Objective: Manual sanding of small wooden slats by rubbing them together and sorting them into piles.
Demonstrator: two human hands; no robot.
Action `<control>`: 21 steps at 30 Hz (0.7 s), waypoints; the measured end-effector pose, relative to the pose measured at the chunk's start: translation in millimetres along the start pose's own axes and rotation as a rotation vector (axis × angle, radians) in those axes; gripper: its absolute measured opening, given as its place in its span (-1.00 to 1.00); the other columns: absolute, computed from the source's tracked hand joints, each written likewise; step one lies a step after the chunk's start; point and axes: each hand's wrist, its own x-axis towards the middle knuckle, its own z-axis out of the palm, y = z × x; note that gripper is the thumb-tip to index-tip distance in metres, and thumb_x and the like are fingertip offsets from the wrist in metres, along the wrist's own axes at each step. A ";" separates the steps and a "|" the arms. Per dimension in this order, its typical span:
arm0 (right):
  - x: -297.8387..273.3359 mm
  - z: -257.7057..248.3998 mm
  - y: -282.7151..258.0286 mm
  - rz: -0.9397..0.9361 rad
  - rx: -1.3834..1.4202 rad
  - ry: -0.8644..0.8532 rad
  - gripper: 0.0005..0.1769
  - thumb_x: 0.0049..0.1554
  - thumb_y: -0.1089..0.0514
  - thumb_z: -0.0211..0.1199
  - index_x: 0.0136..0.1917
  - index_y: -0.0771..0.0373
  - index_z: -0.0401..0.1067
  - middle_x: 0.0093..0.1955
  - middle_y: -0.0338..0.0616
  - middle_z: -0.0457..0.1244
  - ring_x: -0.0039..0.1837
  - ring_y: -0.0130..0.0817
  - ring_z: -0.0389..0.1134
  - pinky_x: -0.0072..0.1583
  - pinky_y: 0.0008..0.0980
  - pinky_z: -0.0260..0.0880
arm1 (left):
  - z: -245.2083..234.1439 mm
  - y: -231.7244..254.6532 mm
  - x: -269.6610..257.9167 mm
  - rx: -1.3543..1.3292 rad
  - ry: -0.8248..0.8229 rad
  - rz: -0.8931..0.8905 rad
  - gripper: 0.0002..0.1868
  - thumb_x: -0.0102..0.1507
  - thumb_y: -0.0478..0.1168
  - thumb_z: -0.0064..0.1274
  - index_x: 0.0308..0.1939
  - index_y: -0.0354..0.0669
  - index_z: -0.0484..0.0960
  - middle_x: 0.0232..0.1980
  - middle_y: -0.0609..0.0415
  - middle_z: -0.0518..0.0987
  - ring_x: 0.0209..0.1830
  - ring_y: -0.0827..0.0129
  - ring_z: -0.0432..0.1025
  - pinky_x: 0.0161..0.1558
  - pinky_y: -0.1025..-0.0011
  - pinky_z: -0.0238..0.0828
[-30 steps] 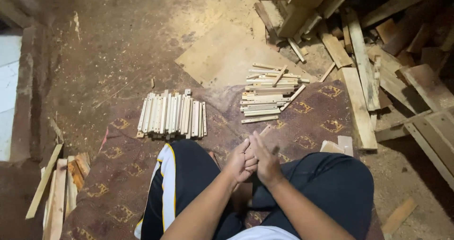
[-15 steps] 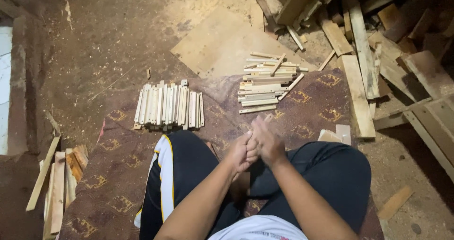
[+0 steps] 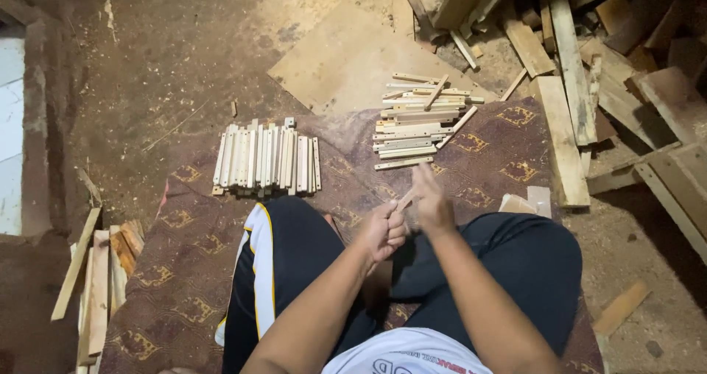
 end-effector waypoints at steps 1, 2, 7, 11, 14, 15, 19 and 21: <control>5.2 -8.5 -12.8 0.002 0.001 0.006 -0.42 0.12 0.53 -0.15 0.34 0.44 0.41 0.45 0.25 0.21 0.50 0.10 0.19 0.45 -0.12 0.23 | -2.1 -4.0 -1.7 0.006 0.000 -0.001 -0.43 0.46 0.05 -0.29 -0.63 0.19 -0.07 -0.68 0.44 -0.25 -0.82 0.72 -0.28 -0.77 0.76 -0.28; 14.1 -15.7 -24.4 0.572 0.516 0.157 -0.49 0.11 0.48 -0.08 0.27 0.38 0.46 0.22 0.15 0.29 0.23 0.01 0.33 0.18 -0.21 0.41 | -4.2 -4.8 -1.8 -0.009 -0.018 -0.032 -0.43 0.47 0.07 -0.31 -0.63 0.17 -0.04 -0.67 0.43 -0.24 -0.81 0.71 -0.28 -0.76 0.77 -0.28; 10.1 -18.5 -9.7 1.201 0.954 0.380 -0.74 0.14 0.33 0.22 0.10 0.23 0.55 -0.06 -0.15 0.39 -0.12 -0.30 0.44 -0.21 -0.41 0.49 | -2.7 -1.7 2.7 0.025 0.058 -0.064 -0.60 0.45 0.03 -0.25 -0.49 0.15 0.16 -0.64 0.43 -0.05 -0.77 0.73 -0.13 -0.69 0.72 -0.11; 7.3 -22.0 -11.7 1.110 0.710 0.333 -0.69 0.13 0.34 0.18 0.12 0.19 0.58 -0.05 0.00 0.42 -0.12 -0.27 0.47 -0.19 -0.43 0.55 | 6.3 0.0 -15.8 0.789 0.221 0.322 -0.65 0.43 0.06 -0.15 -0.13 -0.12 0.54 -0.37 -0.05 0.45 -0.35 0.21 0.30 -0.26 0.35 0.19; 18.8 -34.4 -36.6 0.975 0.349 0.205 -0.60 0.17 0.26 0.15 0.20 -0.06 0.58 -0.13 -0.08 0.42 -0.10 -0.32 0.49 -0.09 -0.36 0.55 | 10.3 -0.3 -20.7 1.086 0.186 0.503 -0.64 0.44 -0.06 -0.15 0.16 -0.11 0.65 -0.08 -0.13 0.65 0.02 0.15 0.53 0.13 0.25 0.43; 20.9 -39.4 -49.4 0.918 0.154 0.136 -0.56 0.21 0.18 0.15 0.28 -0.24 0.55 -0.19 -0.26 0.43 -0.07 -0.42 0.49 0.00 -0.34 0.52 | 6.8 -4.8 -18.9 1.056 0.178 0.515 -0.65 0.43 -0.09 -0.13 0.15 -0.07 0.68 -0.20 -0.07 0.65 -0.11 0.27 0.53 0.05 0.28 0.46; 9.4 -23.4 -86.5 0.777 0.554 0.213 -0.58 0.25 0.21 -0.08 0.19 0.02 0.57 -0.08 -0.26 0.41 0.03 -0.51 0.44 0.08 -0.65 0.46 | -35.6 -3.3 22.5 0.735 0.237 0.452 -0.69 0.37 -0.06 -0.04 -0.35 -0.11 0.65 -0.66 0.10 0.39 -0.62 0.40 0.33 -0.52 0.46 0.31; -12.9 -4.7 -99.2 -0.001 -0.027 0.031 -0.30 0.04 0.52 -0.10 0.45 0.36 0.34 0.48 0.21 0.19 0.53 0.23 0.10 0.48 0.01 0.16 | -71.8 -10.7 43.9 1.417 0.023 0.800 -0.64 -0.02 -0.16 0.14 -0.21 -0.29 0.60 -0.30 -0.34 0.57 -0.20 -0.29 0.49 -0.13 -0.09 0.43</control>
